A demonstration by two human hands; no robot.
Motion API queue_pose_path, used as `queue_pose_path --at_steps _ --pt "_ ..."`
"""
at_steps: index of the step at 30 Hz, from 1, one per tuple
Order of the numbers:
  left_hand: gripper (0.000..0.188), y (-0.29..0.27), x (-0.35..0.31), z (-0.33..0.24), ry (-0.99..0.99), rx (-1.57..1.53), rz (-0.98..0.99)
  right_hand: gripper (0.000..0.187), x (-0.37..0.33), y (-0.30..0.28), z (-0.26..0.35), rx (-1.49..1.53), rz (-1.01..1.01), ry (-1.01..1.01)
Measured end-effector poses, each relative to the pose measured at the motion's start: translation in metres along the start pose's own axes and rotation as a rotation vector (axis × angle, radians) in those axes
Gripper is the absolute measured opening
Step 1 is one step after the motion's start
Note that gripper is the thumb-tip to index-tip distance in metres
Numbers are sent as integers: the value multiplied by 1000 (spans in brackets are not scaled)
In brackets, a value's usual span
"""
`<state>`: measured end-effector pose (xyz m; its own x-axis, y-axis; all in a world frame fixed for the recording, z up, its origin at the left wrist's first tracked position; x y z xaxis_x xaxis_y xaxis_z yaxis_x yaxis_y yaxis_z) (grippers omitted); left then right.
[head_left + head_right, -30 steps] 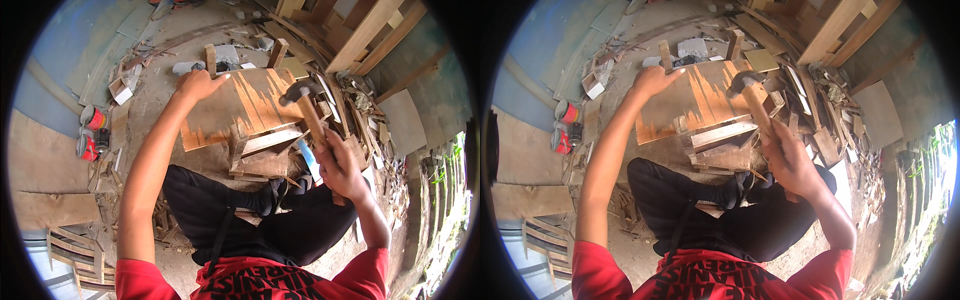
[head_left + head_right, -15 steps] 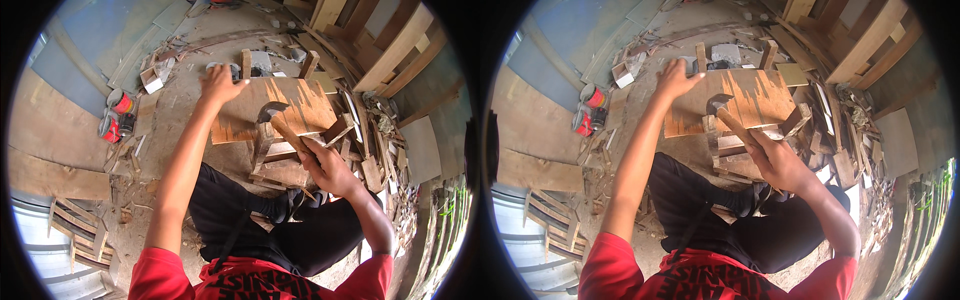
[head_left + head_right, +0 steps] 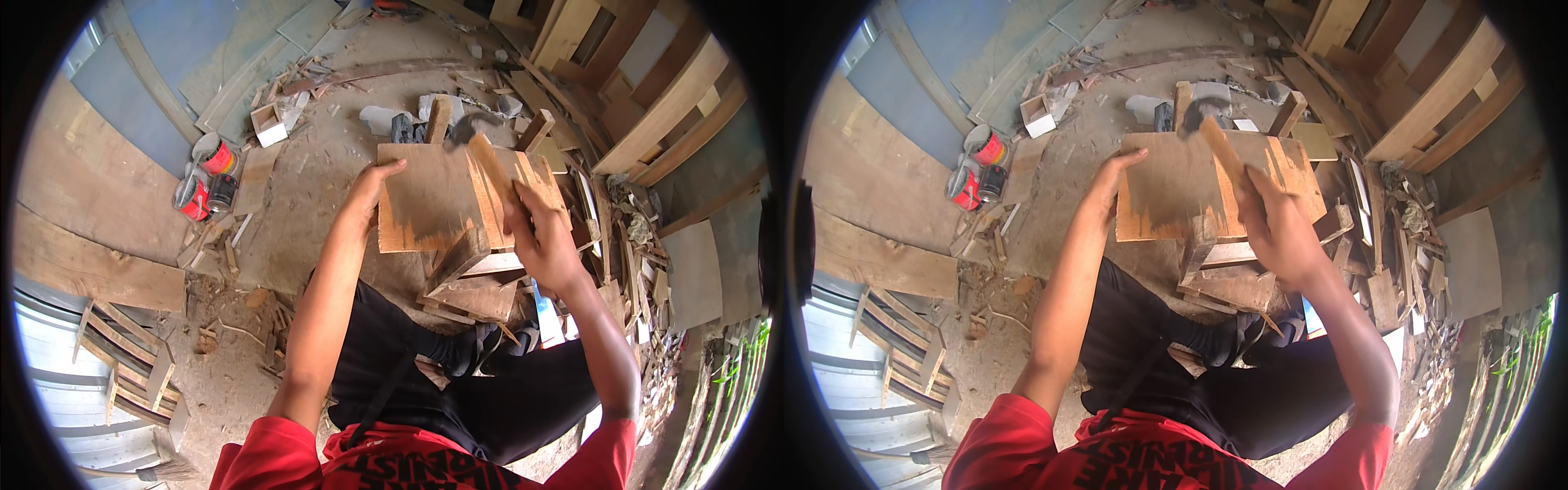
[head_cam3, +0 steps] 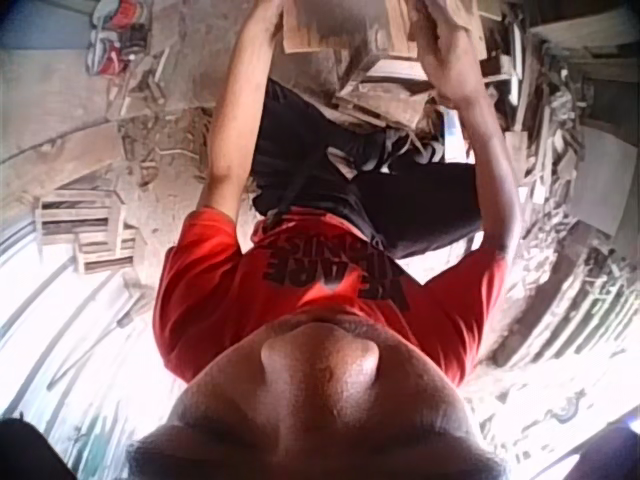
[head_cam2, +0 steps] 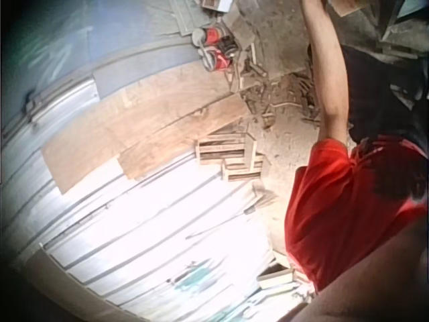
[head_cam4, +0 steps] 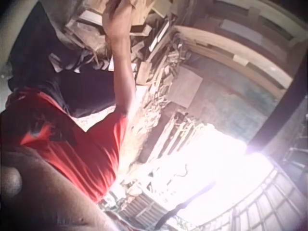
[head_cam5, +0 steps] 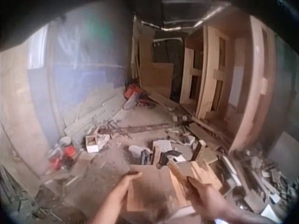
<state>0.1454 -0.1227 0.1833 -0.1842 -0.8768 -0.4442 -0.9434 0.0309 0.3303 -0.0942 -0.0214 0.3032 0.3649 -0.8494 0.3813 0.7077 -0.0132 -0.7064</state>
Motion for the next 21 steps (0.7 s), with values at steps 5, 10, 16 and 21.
queue_pose_path --at_steps 5,10,16,21 --pt "54 -15 15 6 11 -47 28 34 35 22 -26 -108 82 -74" --pt "50 -5 2 3 -29 -92 -17 28 43 30 -25 -131 63 -86" --pt "47 -3 1 -1 25 -54 -17 29 55 36 -21 -189 130 -54" --pt "49 -7 12 9 37 -46 -12 24 53 33 -20 -226 136 -38"
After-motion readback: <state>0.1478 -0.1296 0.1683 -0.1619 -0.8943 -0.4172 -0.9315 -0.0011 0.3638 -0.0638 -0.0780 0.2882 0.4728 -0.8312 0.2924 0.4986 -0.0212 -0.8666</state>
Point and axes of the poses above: each hand's wrist, its own x-axis towards the middle knuckle, its own y-axis out of the palm, z = x × y, the point moved 4 cm from there along x, towards the middle knuckle, and after that the axes turned 8 degrees about -y, right-handed, at the moved point
